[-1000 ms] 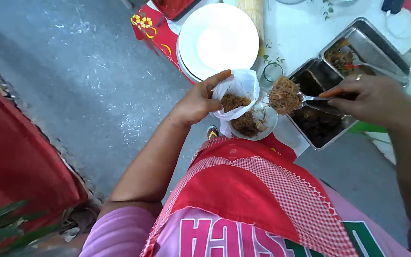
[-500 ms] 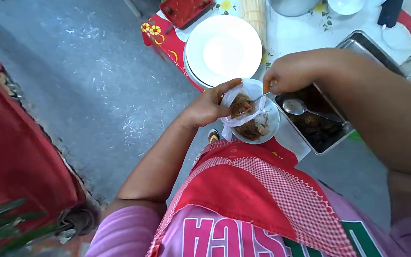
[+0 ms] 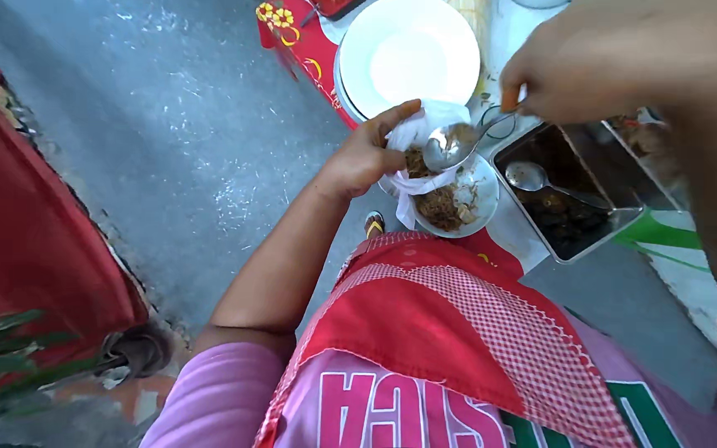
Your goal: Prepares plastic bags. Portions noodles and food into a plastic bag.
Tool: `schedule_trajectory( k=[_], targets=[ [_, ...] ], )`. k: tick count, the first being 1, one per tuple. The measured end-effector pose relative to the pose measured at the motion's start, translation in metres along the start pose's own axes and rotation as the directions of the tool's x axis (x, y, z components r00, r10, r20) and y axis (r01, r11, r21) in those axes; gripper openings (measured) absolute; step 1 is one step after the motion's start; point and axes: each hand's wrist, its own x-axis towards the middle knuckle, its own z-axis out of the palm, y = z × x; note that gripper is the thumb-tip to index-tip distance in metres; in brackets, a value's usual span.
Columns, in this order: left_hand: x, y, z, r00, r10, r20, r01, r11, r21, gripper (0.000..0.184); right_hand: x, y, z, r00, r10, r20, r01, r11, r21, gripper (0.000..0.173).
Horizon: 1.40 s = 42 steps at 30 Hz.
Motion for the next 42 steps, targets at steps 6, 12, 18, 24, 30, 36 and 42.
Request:
schedule_trajectory(
  k=[6, 12, 18, 24, 30, 36, 42],
  targets=[
    [-0.011, 0.001, -0.02, 0.994, 0.09, -0.06, -0.094, 0.993, -0.064, 0.081, -0.054, 0.12, 0.056, 0.962, -0.143, -0.235, 0.217, 0.919, 0.329, 0.014],
    [-0.021, 0.018, -0.029, 0.986, 0.157, -0.058, -0.157, 0.988, -0.007, 0.08, -0.025, 0.055, 0.175, 0.875, 0.47, 0.113, -0.483, 0.851, 0.207, 0.022],
    [-0.032, 0.023, -0.031, 0.977, 0.175, -0.122, -0.169, 0.984, 0.052, 0.081, 0.028, 0.024, 0.221, 0.885, 0.455, -0.097, -0.424, 0.875, 0.236, 0.027],
    [-0.038, 0.003, -0.022, 0.978, 0.096, -0.185, -0.084, 0.994, 0.072, 0.083, 0.061, 0.05, 0.256, 0.961, 0.276, 0.024, -0.255, 0.85, 0.461, 0.039],
    [-0.04, -0.02, -0.017, 0.982, 0.012, -0.187, -0.008, 1.0, 0.023, 0.083, 0.072, 0.063, 0.265, 0.964, 0.237, 0.119, -0.264, 0.812, 0.521, 0.03],
    [-0.032, -0.042, -0.012, 0.985, -0.052, -0.167, 0.048, 0.998, -0.028, 0.084, 0.073, 0.061, 0.262, 0.96, 0.237, 0.147, -0.279, 0.801, 0.53, 0.029],
    [-0.018, -0.044, -0.001, 0.993, -0.055, -0.107, 0.048, 0.997, -0.066, 0.082, 0.074, 0.057, 0.278, 0.949, 0.243, 0.203, -0.313, 0.63, 0.71, 0.025]
  ],
)
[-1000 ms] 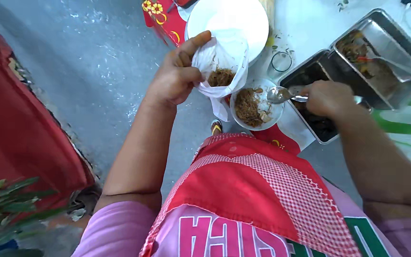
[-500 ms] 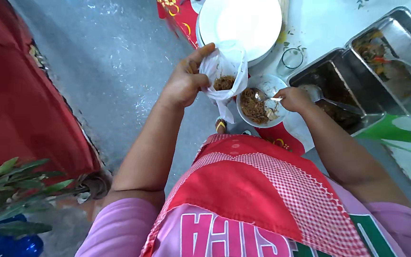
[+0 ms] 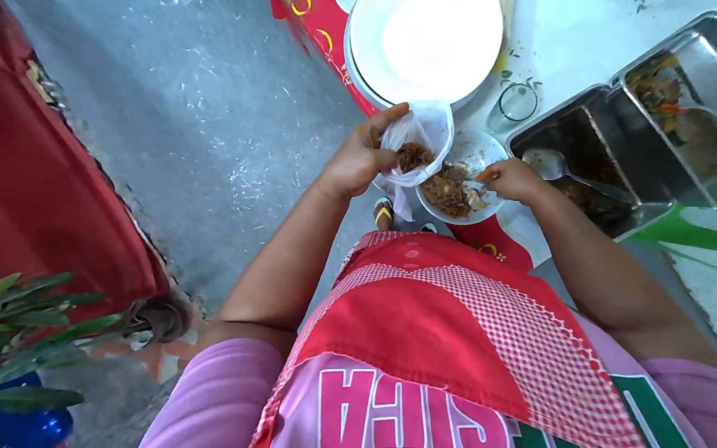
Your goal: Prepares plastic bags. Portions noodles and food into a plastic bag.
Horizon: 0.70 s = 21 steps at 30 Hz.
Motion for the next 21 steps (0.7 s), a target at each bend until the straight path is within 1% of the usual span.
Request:
schedule_trajectory(
  k=[3, 8, 11, 15, 18, 21],
  targets=[
    [0.005, 0.004, 0.004, 1.0, -0.002, 0.027, 0.002, 1.0, -0.007, 0.08, -0.005, -0.002, 0.004, 1.0, 0.031, -0.004, -0.03, 0.992, 0.123, 0.026],
    [0.007, 0.01, -0.004, 0.999, 0.027, 0.03, -0.027, 1.0, 0.002, 0.082, -0.014, 0.003, -0.001, 0.997, 0.03, -0.064, -0.019, 0.984, 0.179, 0.027],
    [0.004, 0.014, -0.01, 0.998, 0.05, 0.026, -0.05, 0.999, -0.011, 0.082, -0.022, 0.016, -0.007, 0.993, 0.021, -0.112, 0.002, 0.978, 0.207, 0.025],
    [0.003, 0.018, -0.013, 0.996, 0.082, 0.021, -0.082, 0.997, -0.013, 0.084, -0.038, 0.027, -0.017, 0.991, 0.039, -0.13, -0.001, 0.96, 0.28, 0.026],
    [0.004, 0.019, -0.011, 0.996, 0.085, 0.02, -0.085, 0.996, -0.008, 0.084, -0.055, 0.028, -0.028, 0.981, 0.049, -0.187, 0.007, 0.957, 0.289, 0.025],
    [0.005, 0.019, -0.008, 0.996, 0.083, 0.021, -0.083, 0.997, 0.005, 0.085, -0.077, 0.023, -0.05, 0.973, 0.009, -0.232, 0.048, 0.97, 0.24, 0.025]
  ],
)
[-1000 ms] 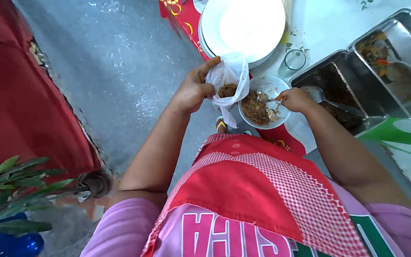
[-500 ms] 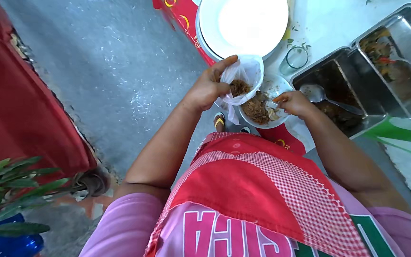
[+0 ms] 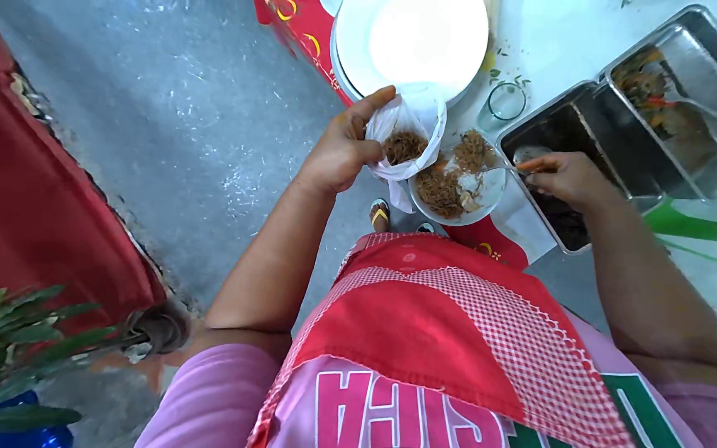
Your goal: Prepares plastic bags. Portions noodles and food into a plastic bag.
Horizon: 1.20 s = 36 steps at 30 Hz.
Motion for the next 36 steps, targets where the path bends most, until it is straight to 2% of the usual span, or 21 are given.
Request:
schedule_trajectory(
  k=[3, 7, 12, 16, 18, 21, 24, 26, 30, 33, 36],
  targets=[
    [0.003, 0.001, 0.004, 1.0, 0.003, 0.015, -0.003, 1.0, 0.012, 0.085, -0.017, -0.013, -0.032, 0.992, -0.129, -0.014, 0.127, 0.986, -0.11, 0.021],
    [0.005, 0.006, 0.012, 0.999, -0.015, 0.036, 0.013, 0.998, 0.061, 0.085, -0.038, -0.053, -0.073, 0.97, -0.241, 0.015, 0.234, 0.927, -0.293, 0.02],
    [0.007, 0.012, 0.021, 0.996, -0.049, 0.078, 0.037, 0.988, 0.15, 0.085, -0.038, -0.114, -0.093, 0.908, -0.365, 0.206, 0.419, 0.798, -0.434, 0.021],
    [0.007, 0.015, 0.026, 0.993, -0.066, 0.101, 0.048, 0.983, 0.177, 0.086, -0.013, -0.172, -0.064, 0.863, -0.298, 0.409, 0.499, 0.633, -0.591, 0.018],
    [0.007, 0.016, 0.027, 0.993, -0.065, 0.103, 0.045, 0.981, 0.187, 0.086, 0.004, -0.194, -0.036, 0.86, -0.232, 0.454, 0.501, 0.547, -0.67, 0.015],
    [0.004, 0.018, 0.027, 0.995, -0.07, 0.077, 0.051, 0.973, 0.226, 0.085, 0.006, -0.228, -0.001, 0.92, -0.033, 0.39, 0.373, 0.376, -0.848, 0.011],
    [0.002, 0.017, 0.026, 0.996, -0.073, 0.043, 0.062, 0.973, 0.221, 0.085, -0.008, -0.24, 0.002, 0.946, -0.016, 0.324, 0.312, 0.32, -0.895, 0.011],
    [0.002, 0.015, 0.024, 0.998, -0.064, 0.027, 0.057, 0.975, 0.214, 0.085, -0.018, -0.239, -0.009, 0.947, -0.073, 0.313, 0.318, 0.342, -0.884, 0.01],
    [0.001, 0.013, 0.02, 0.999, -0.049, -0.01, 0.05, 0.983, 0.174, 0.083, -0.038, -0.208, -0.058, 0.89, -0.305, 0.339, 0.454, 0.525, -0.72, 0.015],
    [-0.003, 0.011, 0.016, 0.998, -0.039, -0.049, 0.046, 0.988, 0.148, 0.082, -0.052, -0.152, -0.078, 0.935, -0.314, 0.168, 0.352, 0.741, -0.572, 0.016],
    [-0.006, 0.009, 0.011, 0.995, -0.032, -0.093, 0.044, 0.99, 0.134, 0.079, -0.045, -0.08, -0.055, 0.987, -0.159, 0.036, 0.16, 0.896, -0.414, 0.019]
  ],
)
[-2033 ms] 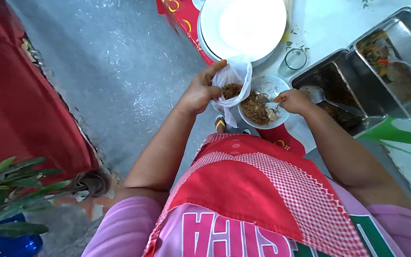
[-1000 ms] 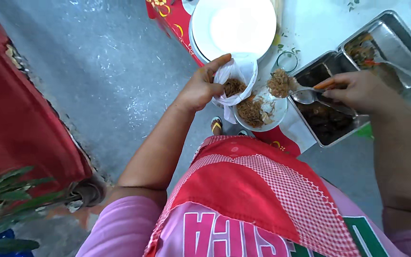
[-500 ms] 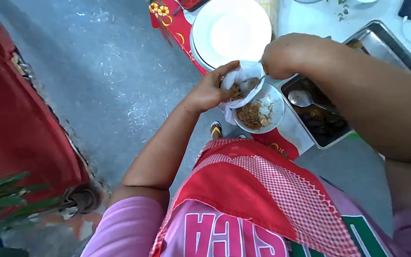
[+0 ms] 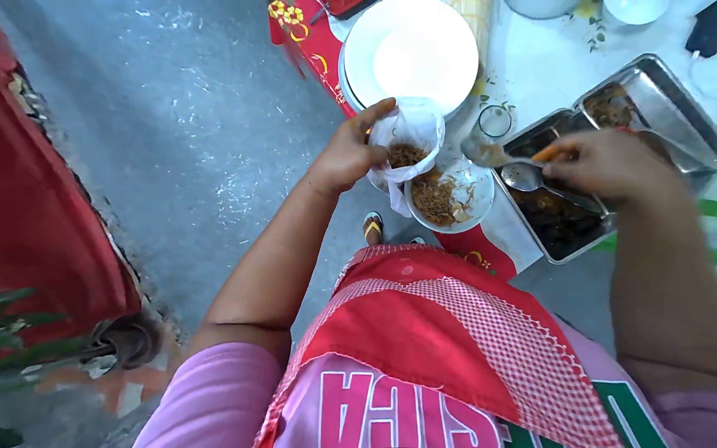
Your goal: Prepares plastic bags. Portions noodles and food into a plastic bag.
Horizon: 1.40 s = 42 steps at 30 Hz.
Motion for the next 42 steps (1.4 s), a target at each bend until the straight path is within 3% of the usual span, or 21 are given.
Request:
schedule_trajectory(
  k=[5, 9, 11, 13, 14, 16, 18, 21, 23, 27, 31, 33, 37, 42],
  targets=[
    [-0.006, -0.001, -0.005, 0.998, 0.001, -0.055, -0.002, 1.0, -0.013, 0.08, 0.028, 0.037, 0.112, 0.973, 0.223, 0.061, -0.224, 0.975, 0.008, 0.031],
    [-0.014, 0.0, -0.01, 0.996, 0.027, -0.085, -0.03, 0.999, -0.028, 0.08, 0.033, 0.03, 0.144, 0.977, 0.215, -0.006, -0.214, 0.97, -0.117, 0.032],
    [-0.02, 0.003, -0.013, 0.995, 0.048, -0.09, -0.052, 0.998, -0.039, 0.08, 0.029, 0.019, 0.138, 0.989, 0.084, -0.118, -0.101, 0.984, -0.147, 0.03],
    [-0.027, 0.006, -0.018, 0.994, 0.074, -0.084, -0.078, 0.996, -0.047, 0.08, 0.022, -0.014, 0.118, 0.952, -0.144, -0.269, 0.119, 0.987, -0.109, 0.031],
    [-0.032, 0.008, -0.02, 0.993, 0.08, -0.083, -0.084, 0.995, -0.046, 0.079, 0.02, -0.035, 0.11, 0.896, -0.286, -0.34, 0.26, 0.958, -0.12, 0.032],
    [-0.041, 0.011, -0.024, 0.99, 0.102, -0.093, -0.106, 0.993, -0.042, 0.08, 0.022, -0.076, 0.096, 0.713, -0.572, -0.406, 0.526, 0.819, -0.23, 0.035],
    [-0.055, 0.016, -0.031, 0.987, 0.121, -0.102, -0.125, 0.992, -0.035, 0.08, 0.031, -0.113, 0.084, 0.582, -0.758, -0.295, 0.654, 0.652, -0.385, 0.035],
    [-0.081, 0.017, -0.045, 0.98, 0.142, -0.138, -0.148, 0.988, -0.032, 0.079, 0.037, -0.154, 0.065, 0.552, -0.832, -0.051, 0.727, 0.51, -0.459, 0.022],
    [-0.103, 0.017, -0.057, 0.972, 0.126, -0.198, -0.131, 0.991, -0.009, 0.078, 0.024, -0.179, 0.05, 0.562, -0.827, -0.006, 0.759, 0.519, -0.394, 0.023],
    [-0.152, 0.011, -0.073, 0.936, 0.037, -0.349, -0.027, 0.999, 0.035, 0.067, 0.004, -0.213, 0.06, 0.426, -0.9, -0.089, 0.866, 0.434, -0.249, 0.025],
    [-0.215, 0.003, -0.077, 0.886, 0.061, -0.46, -0.045, 0.998, 0.046, 0.06, -0.017, -0.235, 0.092, 0.429, -0.882, -0.196, 0.897, 0.441, -0.022, 0.024],
    [-0.247, -0.009, -0.075, 0.886, 0.099, -0.453, -0.063, 0.994, 0.094, 0.064, -0.029, -0.237, 0.122, 0.44, -0.879, -0.183, 0.898, 0.435, 0.069, 0.022],
    [-0.288, -0.044, -0.078, 0.872, -0.011, -0.489, 0.088, 0.987, 0.135, 0.061, -0.038, -0.24, 0.174, 0.475, -0.856, -0.206, 0.873, 0.428, 0.233, 0.016],
    [-0.346, -0.065, -0.063, 0.858, 0.118, -0.499, -0.078, 0.992, 0.102, 0.061, -0.089, -0.244, 0.221, 0.413, -0.89, -0.196, 0.865, 0.316, 0.389, 0.011]
  ],
)
